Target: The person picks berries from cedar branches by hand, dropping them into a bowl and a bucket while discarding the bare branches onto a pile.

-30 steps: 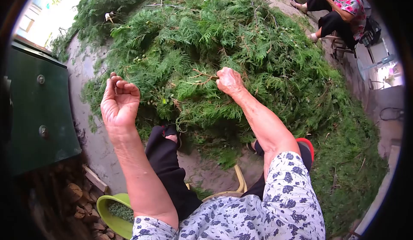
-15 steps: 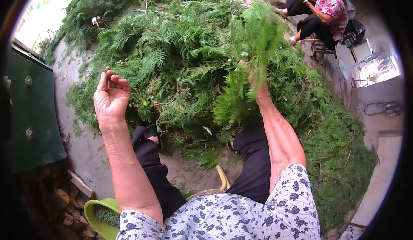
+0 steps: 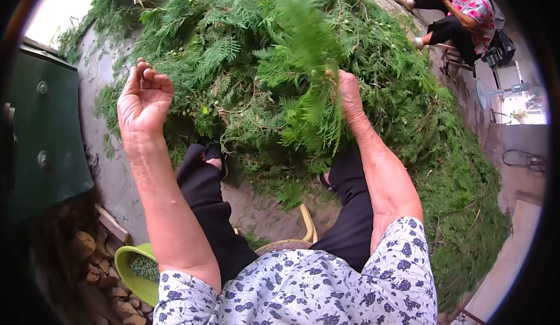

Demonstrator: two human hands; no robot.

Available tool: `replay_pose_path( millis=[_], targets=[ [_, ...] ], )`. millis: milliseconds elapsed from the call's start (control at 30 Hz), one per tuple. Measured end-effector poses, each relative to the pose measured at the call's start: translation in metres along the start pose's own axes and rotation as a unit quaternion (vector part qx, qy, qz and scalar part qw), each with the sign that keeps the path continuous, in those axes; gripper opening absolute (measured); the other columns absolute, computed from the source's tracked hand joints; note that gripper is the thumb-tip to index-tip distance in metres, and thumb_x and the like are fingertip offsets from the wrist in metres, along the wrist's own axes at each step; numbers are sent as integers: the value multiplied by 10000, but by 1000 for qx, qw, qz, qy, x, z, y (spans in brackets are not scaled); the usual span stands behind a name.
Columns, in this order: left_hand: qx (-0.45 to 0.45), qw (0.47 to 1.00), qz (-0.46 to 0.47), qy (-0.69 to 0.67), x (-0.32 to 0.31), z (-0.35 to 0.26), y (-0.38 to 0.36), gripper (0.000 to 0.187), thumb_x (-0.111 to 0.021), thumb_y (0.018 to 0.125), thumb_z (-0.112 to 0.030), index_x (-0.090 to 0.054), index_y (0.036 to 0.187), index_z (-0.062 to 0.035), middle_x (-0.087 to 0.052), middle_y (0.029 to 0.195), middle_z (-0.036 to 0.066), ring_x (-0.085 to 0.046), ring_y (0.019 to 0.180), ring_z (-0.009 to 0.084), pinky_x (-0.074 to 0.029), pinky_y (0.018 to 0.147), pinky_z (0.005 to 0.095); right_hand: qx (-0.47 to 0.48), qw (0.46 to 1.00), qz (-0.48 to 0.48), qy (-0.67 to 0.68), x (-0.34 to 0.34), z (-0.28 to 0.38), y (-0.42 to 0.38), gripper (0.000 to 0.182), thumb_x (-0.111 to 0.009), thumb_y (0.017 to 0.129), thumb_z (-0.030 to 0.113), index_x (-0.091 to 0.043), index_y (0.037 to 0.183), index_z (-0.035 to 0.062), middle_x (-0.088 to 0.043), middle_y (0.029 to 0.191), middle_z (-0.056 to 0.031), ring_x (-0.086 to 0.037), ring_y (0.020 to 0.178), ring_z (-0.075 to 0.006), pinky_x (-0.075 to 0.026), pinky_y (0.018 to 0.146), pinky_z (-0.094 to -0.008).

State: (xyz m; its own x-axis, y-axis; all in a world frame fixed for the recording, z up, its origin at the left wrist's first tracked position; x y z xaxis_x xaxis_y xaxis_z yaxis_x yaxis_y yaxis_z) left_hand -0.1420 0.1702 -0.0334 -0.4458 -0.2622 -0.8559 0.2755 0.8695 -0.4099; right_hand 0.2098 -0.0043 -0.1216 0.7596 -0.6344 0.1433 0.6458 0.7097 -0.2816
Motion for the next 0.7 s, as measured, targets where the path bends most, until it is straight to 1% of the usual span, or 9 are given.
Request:
replay_pose_path(
  millis=[33, 67, 267, 367, 467, 567, 600, 633, 700],
  targets=[
    [2, 1000, 11, -12, 2, -5, 1, 119, -541, 887, -145, -578, 930, -41, -602, 771, 23, -547, 675, 135, -462, 638, 313, 81, 971, 7, -225, -12, 10, 0, 156, -615, 773, 135, -660, 884, 36, -664, 860, -91, -626, 776, -161, -478, 619, -290],
    [4, 999, 21, -24, 3, -9, 1, 116, -537, 888, -141, -577, 925, -38, -603, 775, 25, -548, 677, 137, -463, 642, 319, 288, 915, -18, -283, -18, 6, 4, 159, -611, 759, 118, -644, 886, 28, -657, 825, -114, -630, 715, -213, -472, 649, -317],
    [-16, 999, 8, -31, 8, -26, -1, 128, -526, 892, -146, -570, 929, -31, -602, 807, 31, -546, 696, 147, -458, 658, 317, 188, 930, -156, -276, -83, -2, 5, 174, -660, 738, 143, -591, 830, 12, -619, 699, -137, -602, 663, -274, -465, 635, -364],
    [-15, 999, 15, -42, 10, -34, -3, 128, -524, 893, -143, -567, 931, -28, -594, 806, 33, -542, 701, 148, -456, 659, 320, -1, 955, -241, -174, -109, -37, 0, 199, -645, 774, 180, -569, 767, -5, -610, 707, -166, -599, 717, -283, -459, 658, -381],
    [-25, 999, 7, -46, 12, -40, -5, 129, -521, 895, -145, -566, 932, -30, -587, 805, 34, -537, 703, 148, -454, 660, 323, -202, 971, -113, 63, -147, -75, -15, 223, -617, 793, 214, -583, 775, -6, -602, 670, -159, -593, 640, -274, -479, 619, -379],
    [-30, 998, -3, -59, 11, -45, -6, 133, -512, 900, -153, -564, 927, -34, -584, 800, 31, -536, 702, 146, -452, 659, 322, -89, 978, 102, -157, -192, -92, -23, 242, -620, 786, 229, -597, 795, -12, -612, 701, -197, -611, 656, -292, -501, 637, -369],
    [-33, 998, -3, -59, 13, -47, -6, 133, -512, 900, -153, -564, 927, -34, -584, 800, 31, -536, 702, 146, -452, 659, 322, -9, 947, 142, -288, -210, -88, -30, 252, -623, 783, 238, -599, 795, -12, -614, 714, -204, -621, 683, -302, -505, 654, -371],
    [-29, 998, 9, -64, 13, -48, -6, 134, -512, 901, -154, -564, 927, -34, -585, 803, 31, -537, 701, 146, -452, 659, 322, 93, 861, 140, -480, -222, -85, -38, 277, -646, 762, 281, -609, 793, 9, -617, 728, -199, -631, 736, -319, -505, 679, -383],
    [-26, 997, 18, -72, 13, -51, -8, 135, -513, 901, -156, -565, 923, -34, -589, 806, 31, -538, 696, 145, -454, 660, 322, 172, 808, 158, -541, -231, -84, -55, 270, -663, 739, 305, -624, 772, 40, -634, 755, -155, -629, 742, -323, -498, 659, -402]
  ],
)
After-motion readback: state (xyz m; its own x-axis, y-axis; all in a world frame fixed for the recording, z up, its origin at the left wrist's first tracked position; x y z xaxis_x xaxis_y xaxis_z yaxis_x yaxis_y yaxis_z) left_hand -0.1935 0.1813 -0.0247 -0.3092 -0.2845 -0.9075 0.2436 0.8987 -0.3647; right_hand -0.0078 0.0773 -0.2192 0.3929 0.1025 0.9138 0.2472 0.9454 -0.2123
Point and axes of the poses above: each hand's wrist, its own y-axis towards the middle knuckle, its own x-axis out of the back of the hand, z = x × y, the point moved 5 cm from there along y, towards the middle knuckle
